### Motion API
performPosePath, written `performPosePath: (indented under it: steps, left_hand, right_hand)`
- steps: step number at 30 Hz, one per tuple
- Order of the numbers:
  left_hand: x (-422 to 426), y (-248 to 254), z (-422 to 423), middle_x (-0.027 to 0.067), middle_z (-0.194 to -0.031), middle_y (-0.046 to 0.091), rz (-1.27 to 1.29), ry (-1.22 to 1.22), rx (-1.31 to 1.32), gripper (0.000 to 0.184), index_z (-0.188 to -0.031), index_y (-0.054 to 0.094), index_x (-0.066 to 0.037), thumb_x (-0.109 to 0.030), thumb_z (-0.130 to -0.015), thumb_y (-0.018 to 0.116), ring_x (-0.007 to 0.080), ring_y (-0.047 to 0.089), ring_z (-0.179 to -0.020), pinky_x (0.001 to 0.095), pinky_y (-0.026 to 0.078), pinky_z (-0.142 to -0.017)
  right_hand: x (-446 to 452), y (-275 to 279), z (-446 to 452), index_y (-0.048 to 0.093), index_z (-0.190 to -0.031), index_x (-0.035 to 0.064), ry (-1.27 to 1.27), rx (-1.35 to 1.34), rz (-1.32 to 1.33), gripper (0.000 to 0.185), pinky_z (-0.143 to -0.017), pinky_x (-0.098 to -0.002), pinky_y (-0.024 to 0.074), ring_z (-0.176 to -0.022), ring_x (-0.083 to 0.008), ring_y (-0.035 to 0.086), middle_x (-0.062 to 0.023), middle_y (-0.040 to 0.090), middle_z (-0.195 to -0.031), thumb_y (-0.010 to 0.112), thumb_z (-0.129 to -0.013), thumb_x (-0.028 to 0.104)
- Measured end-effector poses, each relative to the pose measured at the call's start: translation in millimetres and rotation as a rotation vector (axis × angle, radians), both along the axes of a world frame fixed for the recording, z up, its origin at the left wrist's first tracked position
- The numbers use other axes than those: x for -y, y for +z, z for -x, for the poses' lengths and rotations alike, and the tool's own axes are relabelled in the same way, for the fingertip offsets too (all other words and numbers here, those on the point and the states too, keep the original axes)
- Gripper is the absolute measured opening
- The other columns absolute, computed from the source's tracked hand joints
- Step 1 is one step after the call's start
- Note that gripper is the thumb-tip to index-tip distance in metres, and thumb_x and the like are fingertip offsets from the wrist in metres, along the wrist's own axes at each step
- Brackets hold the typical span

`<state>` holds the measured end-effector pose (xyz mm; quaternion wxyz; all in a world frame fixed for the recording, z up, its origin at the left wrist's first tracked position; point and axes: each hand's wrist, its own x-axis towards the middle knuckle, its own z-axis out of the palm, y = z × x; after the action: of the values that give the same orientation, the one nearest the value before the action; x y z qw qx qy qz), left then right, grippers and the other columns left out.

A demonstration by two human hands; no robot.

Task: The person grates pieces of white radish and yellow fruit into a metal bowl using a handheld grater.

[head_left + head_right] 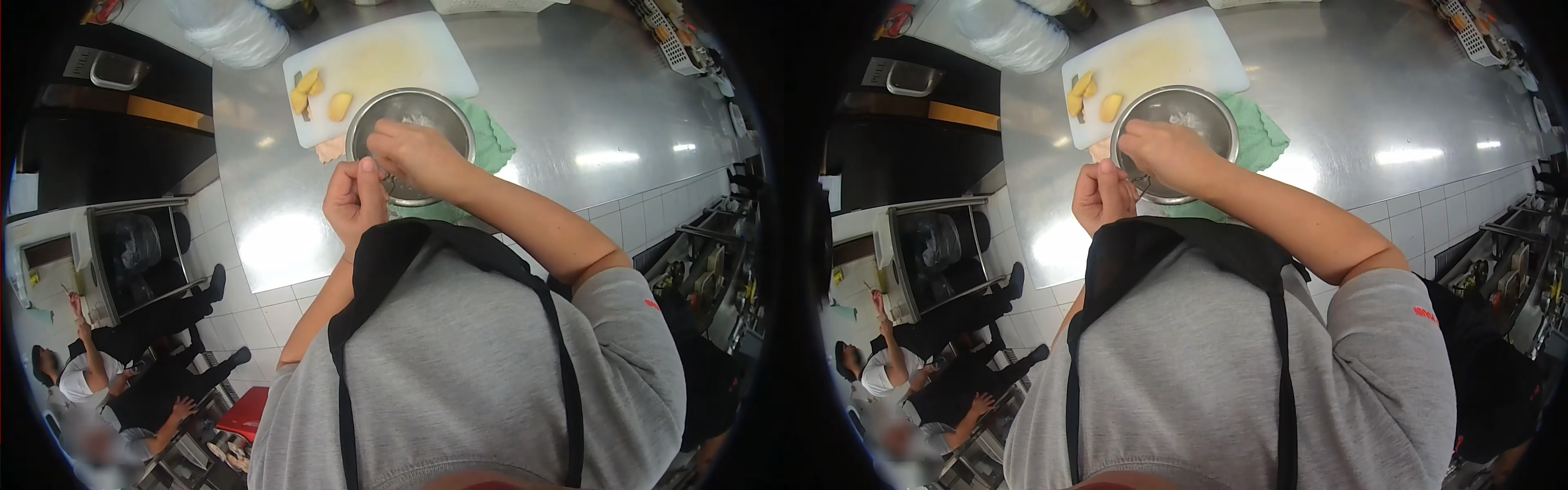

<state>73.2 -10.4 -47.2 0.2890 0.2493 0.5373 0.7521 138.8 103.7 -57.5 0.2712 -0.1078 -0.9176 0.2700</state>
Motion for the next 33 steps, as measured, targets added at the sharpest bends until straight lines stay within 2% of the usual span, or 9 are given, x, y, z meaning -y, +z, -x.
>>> performPosePath:
  steps: [5, 8, 12, 14, 16, 23, 27, 31, 33]
  left_hand:
    - [-3, 2, 0, -0.0044, -0.05, 0.043, 0.002, -0.002, -0.025, 0.023, -0.069, 0.049, -0.004, -0.017, -0.088, 0.052, -0.0007, 0.035, -0.043, 0.016, 0.024, -0.041]
    - [-8, -4, 7, -0.0043, -0.05, 0.044, -0.013, 0.009, 0.006, 0.023, -0.069, 0.049, -0.005, -0.017, -0.088, 0.053, -0.0006, 0.035, -0.043, 0.0159, 0.024, -0.041]
    - [0, -8, -1, -0.0043, -0.051, 0.045, 0.111, 0.002, -0.058, 0.023, -0.069, 0.05, -0.005, -0.016, -0.088, 0.053, -0.0009, 0.035, -0.043, 0.0156, 0.025, -0.04]
    - [0, -4, -1, -0.0044, -0.052, 0.045, 0.068, 0.006, -0.042, 0.023, -0.069, 0.05, -0.004, -0.016, -0.088, 0.053, -0.001, 0.035, -0.043, 0.0156, 0.025, -0.041]
    - [-2, -3, 0, -0.0045, -0.052, 0.045, 0.029, 0.014, -0.02, 0.022, -0.069, 0.05, -0.004, -0.016, -0.088, 0.053, -0.0011, 0.035, -0.043, 0.0156, 0.024, -0.041]
    - [-5, -4, -5, -0.0039, -0.054, 0.047, 0.022, 0.017, -0.04, 0.022, -0.068, 0.05, -0.004, -0.015, -0.088, 0.053, -0.0008, 0.036, -0.044, 0.0158, 0.025, -0.041]
    - [2, -6, 0, -0.0037, -0.055, 0.048, 0.029, 0.026, -0.002, 0.022, -0.068, 0.049, -0.004, -0.015, -0.088, 0.053, -0.0006, 0.036, -0.044, 0.0159, 0.025, -0.041]
    - [-1, -5, -3, -0.0039, -0.054, 0.047, 0.061, 0.025, -0.036, 0.022, -0.068, 0.049, -0.004, -0.014, -0.087, 0.053, -0.0004, 0.037, -0.044, 0.0157, 0.026, -0.041]
    - [-2, -5, 2, -0.0041, -0.054, 0.047, 0.025, 0.028, -0.024, 0.022, -0.068, 0.05, -0.005, -0.014, -0.087, 0.054, -0.0004, 0.037, -0.044, 0.0157, 0.026, -0.041]
  right_hand:
    - [-35, -50, 5, 0.046, -0.071, 0.0053, -0.21, 0.115, -0.083, 0.011, -0.054, -0.0389, 0.0423, -0.067, -0.0295, 0.054, -0.0091, 0.047, -0.072, 0.057, -0.07, 0.005]
    - [6, 2, -1, 0.047, -0.072, 0.0052, -0.017, -0.07, 0.09, 0.013, -0.054, -0.0402, 0.0417, -0.066, -0.0318, 0.054, -0.0105, 0.047, -0.074, 0.059, -0.07, 0.008]
    - [-29, -37, 11, 0.046, -0.072, 0.0051, -0.209, 0.064, -0.078, 0.014, -0.054, -0.0402, 0.0415, -0.067, -0.0317, 0.053, -0.0104, 0.047, -0.074, 0.059, -0.071, 0.008]
    - [-33, -44, 11, 0.045, -0.072, 0.0047, -0.14, -0.02, -0.05, 0.014, -0.054, -0.04, 0.0417, -0.067, -0.0318, 0.053, -0.0107, 0.047, -0.073, 0.058, -0.072, 0.009]
    - [3, -5, 2, 0.044, -0.071, 0.0045, -0.056, -0.075, 0.089, 0.015, -0.054, -0.0397, 0.0416, -0.067, -0.0312, 0.053, -0.0105, 0.046, -0.073, 0.059, -0.072, 0.009]
    - [-24, -43, 9, 0.045, -0.072, 0.0047, -0.123, 0.025, -0.022, 0.014, -0.055, -0.0411, 0.0415, -0.069, -0.0322, 0.052, -0.0114, 0.046, -0.075, 0.058, -0.072, 0.009]
    - [1, -19, -2, 0.046, -0.072, 0.0046, -0.107, -0.081, 0.076, 0.014, -0.056, -0.0407, 0.0415, -0.069, -0.0319, 0.052, -0.0112, 0.046, -0.075, 0.059, -0.072, 0.01]
    - [-29, -36, 7, 0.046, -0.073, 0.0047, -0.135, 0.088, -0.021, 0.014, -0.057, -0.0394, 0.0412, -0.07, -0.0311, 0.052, -0.0113, 0.046, -0.076, 0.059, -0.072, 0.01]
    - [1, -13, 3, 0.049, -0.074, 0.005, -0.05, -0.038, 0.093, 0.012, -0.058, -0.0397, 0.0424, -0.072, -0.0305, 0.053, -0.0109, 0.048, -0.076, 0.059, -0.073, 0.011]
